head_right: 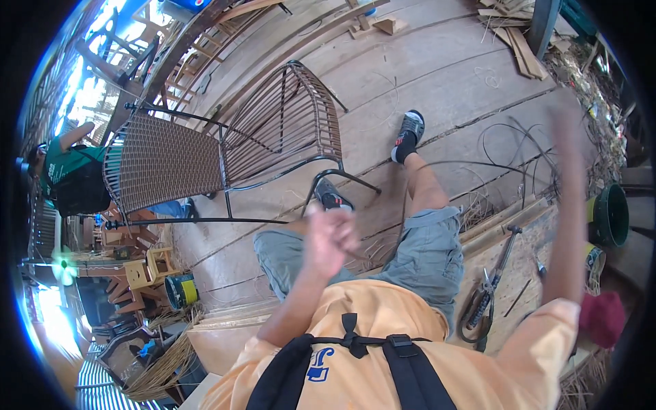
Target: Weaving plastic rattan strands onto a metal chair frame to create the seat and backrest.
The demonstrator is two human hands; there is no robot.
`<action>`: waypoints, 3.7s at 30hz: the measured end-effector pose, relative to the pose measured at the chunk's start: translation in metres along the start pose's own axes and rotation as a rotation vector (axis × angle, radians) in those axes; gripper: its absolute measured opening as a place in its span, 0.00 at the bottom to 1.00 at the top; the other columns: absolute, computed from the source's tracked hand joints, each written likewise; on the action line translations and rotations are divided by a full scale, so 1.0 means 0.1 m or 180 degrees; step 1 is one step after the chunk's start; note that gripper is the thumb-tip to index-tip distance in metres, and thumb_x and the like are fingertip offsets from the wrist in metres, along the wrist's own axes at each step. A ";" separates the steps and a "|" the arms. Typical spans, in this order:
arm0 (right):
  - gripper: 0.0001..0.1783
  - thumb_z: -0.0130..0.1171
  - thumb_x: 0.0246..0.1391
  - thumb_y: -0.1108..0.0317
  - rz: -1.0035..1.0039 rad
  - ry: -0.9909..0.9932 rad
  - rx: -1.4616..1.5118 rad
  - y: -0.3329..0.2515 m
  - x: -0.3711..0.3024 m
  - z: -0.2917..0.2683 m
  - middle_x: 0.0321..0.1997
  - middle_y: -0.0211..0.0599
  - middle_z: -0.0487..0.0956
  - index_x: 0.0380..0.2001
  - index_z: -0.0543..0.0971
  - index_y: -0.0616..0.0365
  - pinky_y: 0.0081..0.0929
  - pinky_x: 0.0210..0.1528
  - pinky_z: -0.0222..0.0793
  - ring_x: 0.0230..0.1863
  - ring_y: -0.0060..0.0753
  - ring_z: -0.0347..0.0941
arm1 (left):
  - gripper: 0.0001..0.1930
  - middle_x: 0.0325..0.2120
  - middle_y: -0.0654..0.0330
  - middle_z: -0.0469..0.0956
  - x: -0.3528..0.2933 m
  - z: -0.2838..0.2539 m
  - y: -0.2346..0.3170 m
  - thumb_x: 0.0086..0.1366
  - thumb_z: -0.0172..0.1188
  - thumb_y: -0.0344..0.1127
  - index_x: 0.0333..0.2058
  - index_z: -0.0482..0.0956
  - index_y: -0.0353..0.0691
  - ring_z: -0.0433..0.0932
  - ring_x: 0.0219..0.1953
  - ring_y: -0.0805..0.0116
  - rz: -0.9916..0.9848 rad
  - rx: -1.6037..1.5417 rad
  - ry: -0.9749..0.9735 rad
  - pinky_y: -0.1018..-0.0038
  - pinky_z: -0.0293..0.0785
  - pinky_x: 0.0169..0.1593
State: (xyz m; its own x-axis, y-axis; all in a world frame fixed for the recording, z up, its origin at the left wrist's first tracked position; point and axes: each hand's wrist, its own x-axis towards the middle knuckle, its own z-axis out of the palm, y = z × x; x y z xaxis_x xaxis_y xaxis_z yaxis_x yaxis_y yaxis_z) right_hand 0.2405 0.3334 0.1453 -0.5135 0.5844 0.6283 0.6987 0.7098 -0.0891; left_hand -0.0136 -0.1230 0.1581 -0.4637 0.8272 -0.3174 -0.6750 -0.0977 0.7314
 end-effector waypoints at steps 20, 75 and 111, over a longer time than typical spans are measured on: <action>0.11 0.48 0.52 0.77 0.0287 -0.3889 0.4133 -3.94 -1.10 0.06 0.31 0.42 0.75 0.41 0.70 0.61 0.27 0.32 0.67 0.31 0.31 0.71 | 0.27 0.43 0.61 0.72 0.12 -0.72 -0.06 0.65 0.46 0.56 0.50 0.68 0.37 0.71 0.43 0.72 -0.0150 0.1029 0.0672 0.74 0.66 0.45; 0.13 0.48 0.53 0.73 -0.0659 -0.1841 0.2958 -4.08 -0.37 0.61 0.42 0.45 0.73 0.43 0.73 0.58 0.35 0.45 0.69 0.43 0.47 0.71 | 0.29 0.53 0.40 0.60 0.83 -1.47 0.22 0.52 0.58 0.33 0.51 0.61 0.28 0.60 0.55 0.42 0.1530 0.4275 0.2628 0.54 0.58 0.56; 0.10 0.48 0.58 0.64 -0.0043 -0.2668 0.3545 -4.28 -0.29 0.33 0.27 0.43 0.75 0.37 0.71 0.60 0.31 0.34 0.69 0.30 0.44 0.74 | 0.20 0.21 0.67 0.71 0.28 -0.70 0.60 0.66 0.42 0.46 0.30 0.75 0.35 0.66 0.24 0.78 0.0748 0.2496 0.0246 0.81 0.64 0.30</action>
State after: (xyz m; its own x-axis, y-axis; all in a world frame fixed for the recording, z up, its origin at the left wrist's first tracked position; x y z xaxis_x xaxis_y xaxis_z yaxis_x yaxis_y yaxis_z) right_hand -0.0601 0.0255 0.1401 -0.9354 0.3528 0.0247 0.1353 0.4217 -0.8966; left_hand -0.1073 -0.1449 0.1509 -0.6005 0.7901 -0.1233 0.0284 0.1751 0.9841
